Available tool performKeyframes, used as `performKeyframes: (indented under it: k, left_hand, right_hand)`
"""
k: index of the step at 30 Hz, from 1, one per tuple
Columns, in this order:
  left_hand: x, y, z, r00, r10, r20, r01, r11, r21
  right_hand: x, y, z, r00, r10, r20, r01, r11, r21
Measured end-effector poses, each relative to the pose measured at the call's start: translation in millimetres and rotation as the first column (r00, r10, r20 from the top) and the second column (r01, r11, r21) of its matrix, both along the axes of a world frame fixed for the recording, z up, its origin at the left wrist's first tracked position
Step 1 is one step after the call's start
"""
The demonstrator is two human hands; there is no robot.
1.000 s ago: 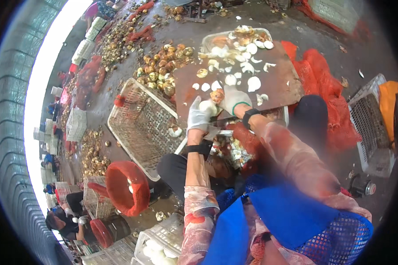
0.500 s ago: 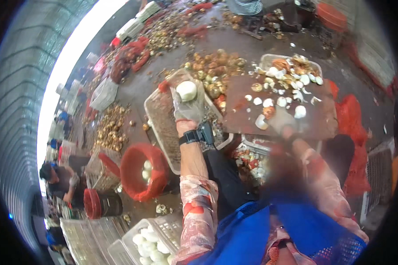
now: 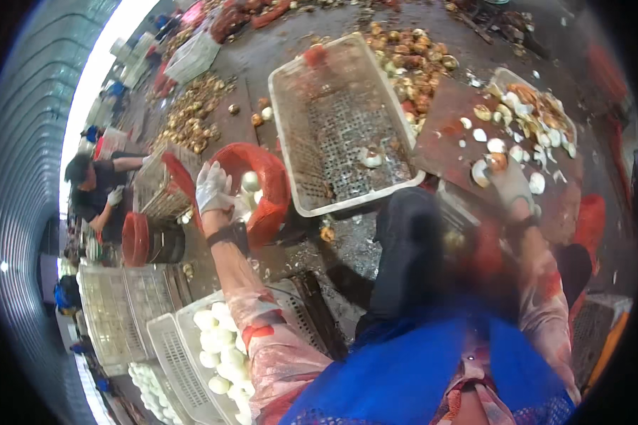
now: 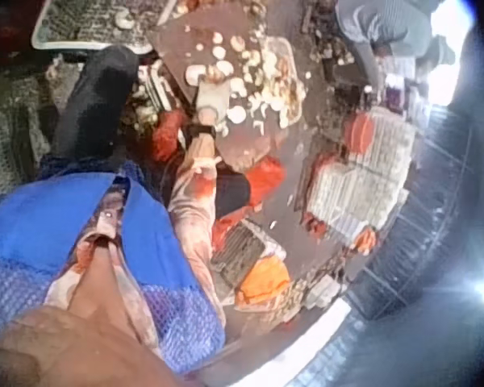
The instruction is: The person peels onions by trimming the ends and peeling away the skins using a knife and by hand, then places the peeled onions into a basket.
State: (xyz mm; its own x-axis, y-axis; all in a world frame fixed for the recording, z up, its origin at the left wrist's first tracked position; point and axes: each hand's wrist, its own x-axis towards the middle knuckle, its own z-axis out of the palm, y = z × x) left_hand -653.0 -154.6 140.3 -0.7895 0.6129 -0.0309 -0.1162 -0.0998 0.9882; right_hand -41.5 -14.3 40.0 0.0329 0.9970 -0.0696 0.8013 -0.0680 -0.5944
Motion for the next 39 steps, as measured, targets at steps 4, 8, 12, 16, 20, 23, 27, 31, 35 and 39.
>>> performKeyframes:
  k: [4,8,12,16,20,23,27,31,35,39]
  left_hand:
    - [-33.1,-67.1,-47.8,0.993,-0.115,0.032,0.115,0.993,0.006]
    - [99.1,-57.0,-43.3,0.838,-0.280,-0.469,0.062,0.902,-0.428]
    - [148.4,-58.9,-62.8,0.527,-0.360,-0.770,0.143,0.930,-0.337]
    - [146.8,-50.3,-3.0,0.639,-0.422,-0.643,0.113,0.879,-0.464]
    - [68.9,-45.3,-29.2,0.182,-0.334,-0.925,-0.279,0.884,-0.375]
    - [25.2,-44.1,-85.3,0.504,-0.580,-0.640,-0.352,0.538,-0.765]
    - [60.4,-33.1,-55.8,0.635,-0.503,-0.586,-0.329,0.510,-0.794]
    - [71.7,-31.0,-58.4,0.607,-0.496,-0.621,-0.272,0.605,-0.748]
    - [96.9,-22.4,-43.3,0.653,-0.473,-0.592,-0.269,0.586,-0.765]
    - [90.8,-24.2,-54.6,0.637,-0.407,-0.655,-0.226,0.713,-0.664]
  right_hand:
    - [-9.0,5.7,-24.2,0.996,-0.009,-0.086,0.010,1.000,0.011]
    - [21.4,10.2,-43.6,0.985,0.053,0.166,-0.068,0.994,0.083]
    - [24.8,21.9,-33.3,0.993,0.104,0.053,-0.104,0.995,0.001]
    - [25.4,51.0,-15.6,0.937,0.146,0.316,-0.150,0.989,-0.010]
    - [7.3,47.8,58.0,0.990,-0.101,0.101,0.098,0.995,0.037]
    - [-46.0,9.5,72.6,0.983,0.118,0.137,-0.137,0.981,0.139]
    - [-81.2,-24.3,58.1,0.920,0.355,0.165,-0.349,0.935,-0.061]
    - [-72.1,-0.5,36.2,0.943,0.188,0.275,-0.158,0.979,-0.126]
    - [8.8,72.3,3.4,0.985,-0.017,0.172,0.016,1.000,0.003]
    - [6.3,77.2,65.3,0.999,0.037,0.024,-0.036,0.997,-0.072]
